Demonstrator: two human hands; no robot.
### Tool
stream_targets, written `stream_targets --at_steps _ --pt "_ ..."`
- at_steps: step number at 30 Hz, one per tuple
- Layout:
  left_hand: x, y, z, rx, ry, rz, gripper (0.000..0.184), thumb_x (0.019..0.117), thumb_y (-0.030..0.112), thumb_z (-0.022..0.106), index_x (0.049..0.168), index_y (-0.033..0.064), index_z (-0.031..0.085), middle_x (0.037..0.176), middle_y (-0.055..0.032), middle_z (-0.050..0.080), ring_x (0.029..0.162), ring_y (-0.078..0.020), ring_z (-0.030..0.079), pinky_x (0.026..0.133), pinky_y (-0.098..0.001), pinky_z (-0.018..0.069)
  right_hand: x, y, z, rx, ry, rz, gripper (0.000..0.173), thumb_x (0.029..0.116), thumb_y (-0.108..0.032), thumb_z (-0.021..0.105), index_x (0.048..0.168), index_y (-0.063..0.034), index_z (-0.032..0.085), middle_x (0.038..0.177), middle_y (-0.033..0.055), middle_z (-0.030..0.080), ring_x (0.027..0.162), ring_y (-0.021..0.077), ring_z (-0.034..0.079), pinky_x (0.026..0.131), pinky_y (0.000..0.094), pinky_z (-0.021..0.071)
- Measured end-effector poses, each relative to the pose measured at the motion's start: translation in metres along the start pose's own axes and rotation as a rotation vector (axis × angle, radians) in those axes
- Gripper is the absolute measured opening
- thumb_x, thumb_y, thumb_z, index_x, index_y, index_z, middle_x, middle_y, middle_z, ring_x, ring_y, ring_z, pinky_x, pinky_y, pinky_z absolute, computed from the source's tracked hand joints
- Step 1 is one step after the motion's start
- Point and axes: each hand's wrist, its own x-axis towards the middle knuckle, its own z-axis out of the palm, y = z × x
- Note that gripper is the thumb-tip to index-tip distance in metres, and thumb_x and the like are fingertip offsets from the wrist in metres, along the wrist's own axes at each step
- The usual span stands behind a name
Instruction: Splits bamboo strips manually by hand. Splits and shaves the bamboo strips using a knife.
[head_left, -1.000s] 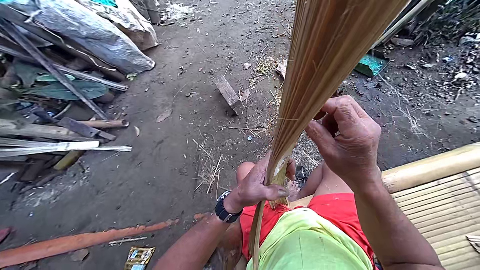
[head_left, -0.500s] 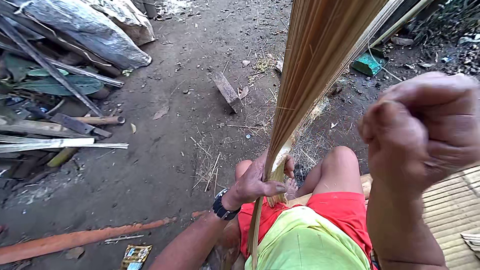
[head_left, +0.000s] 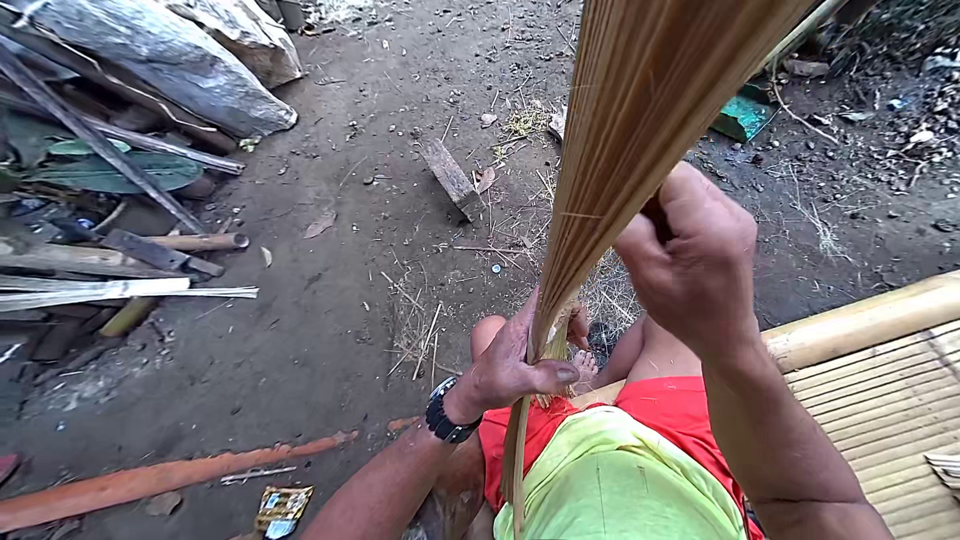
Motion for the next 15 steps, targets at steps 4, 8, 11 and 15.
stream_targets --at_steps 4,8,11,15 --pt "0.001 -0.001 -0.004 -0.019 -0.002 -0.003 0.084 0.0828 0.025 0.079 0.150 0.0029 0.034 0.117 -0.0168 0.063 0.106 -0.0298 0.064 0.094 -0.0448 0.0555 0.007 0.004 -0.038 0.575 0.082 0.004 0.015 0.1027 -0.009 0.052 0.113 -0.0029 0.060 0.084 0.0004 0.060 0.060 0.0078 0.054 0.049 0.0224 0.0475" --pt "0.004 0.001 -0.007 -0.015 0.042 -0.019 0.085 0.0807 0.022 0.077 0.152 0.0069 0.035 0.112 -0.0174 0.064 0.101 -0.0307 0.065 0.090 -0.0452 0.0564 -0.005 0.018 -0.043 0.571 0.174 0.036 0.013 0.1060 -0.016 0.047 0.111 -0.0096 0.057 0.080 -0.0025 0.058 0.057 0.0075 0.054 0.047 0.0225 0.0488" --pt "0.002 0.001 -0.009 -0.012 0.068 -0.033 0.085 0.0808 0.019 0.076 0.154 0.0076 0.034 0.114 -0.0180 0.064 0.102 -0.0311 0.066 0.090 -0.0454 0.0566 -0.025 0.032 -0.021 0.293 -0.038 0.150 0.025 0.1072 -0.032 0.051 0.117 -0.0105 0.058 0.078 -0.0015 0.057 0.055 0.0072 0.051 0.044 0.0238 0.0451" --pt "-0.001 0.003 -0.004 -0.001 0.075 -0.018 0.067 0.0809 0.017 0.077 0.140 0.0056 0.048 0.114 -0.0159 0.064 0.105 -0.0297 0.065 0.093 -0.0444 0.0560 -0.026 0.043 0.003 0.053 -0.225 0.147 0.047 0.0988 -0.050 0.061 0.119 -0.0078 0.062 0.088 0.0015 0.060 0.062 0.0101 0.055 0.049 0.0283 0.0491"
